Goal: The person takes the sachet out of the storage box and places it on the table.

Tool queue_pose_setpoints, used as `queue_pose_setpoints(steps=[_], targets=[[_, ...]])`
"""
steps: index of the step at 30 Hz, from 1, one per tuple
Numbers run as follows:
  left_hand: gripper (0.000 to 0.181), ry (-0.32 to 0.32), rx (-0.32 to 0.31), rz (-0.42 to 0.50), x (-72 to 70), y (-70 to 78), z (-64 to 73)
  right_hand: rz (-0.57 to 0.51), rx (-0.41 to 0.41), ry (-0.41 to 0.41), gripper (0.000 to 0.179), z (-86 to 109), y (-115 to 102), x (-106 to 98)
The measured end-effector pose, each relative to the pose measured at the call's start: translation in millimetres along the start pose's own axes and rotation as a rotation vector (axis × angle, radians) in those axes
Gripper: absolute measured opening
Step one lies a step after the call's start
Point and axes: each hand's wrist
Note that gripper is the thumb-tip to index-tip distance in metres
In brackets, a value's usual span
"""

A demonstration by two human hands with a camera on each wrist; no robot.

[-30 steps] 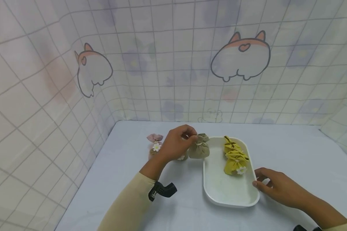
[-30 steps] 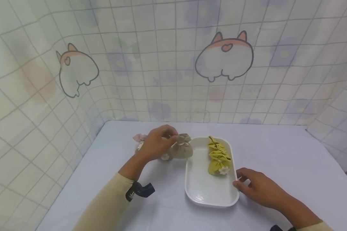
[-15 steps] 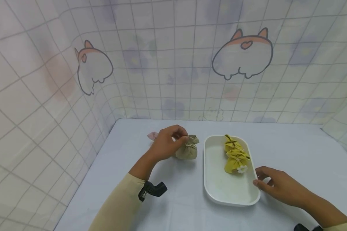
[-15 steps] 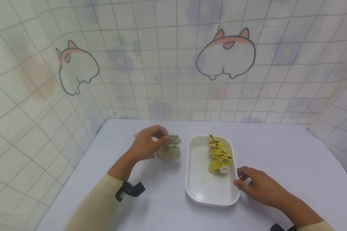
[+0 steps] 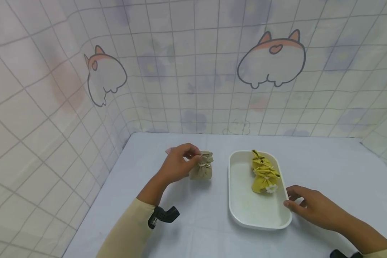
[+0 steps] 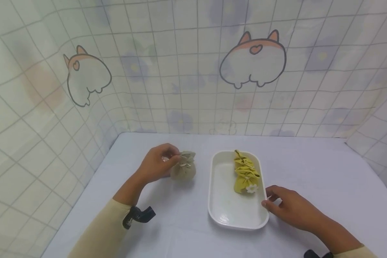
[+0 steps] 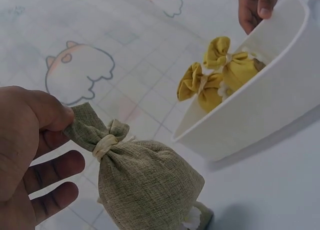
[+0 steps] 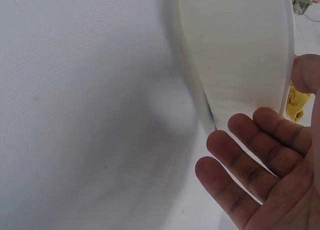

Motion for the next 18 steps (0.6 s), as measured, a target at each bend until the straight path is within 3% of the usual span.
queue_pose_setpoints(steps=[9,18], targets=[[0.005,0.088,-0.061,0.048,-1.3,-11.5,1.1,-0.004,0.009,0.001,0.053,-0.3,2,2],[0.005,0.073,-0.081,0.064,4.9,-6.9,0.9,0.003,-0.004,0.005,0.051,0.1,2,1]])
Point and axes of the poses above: each hand's wrist, its own z-axis away from the middle knuckle, its own x-axis out of the palm, y = z × x, and after that the axes turned 14 degrees about -x, right-handed
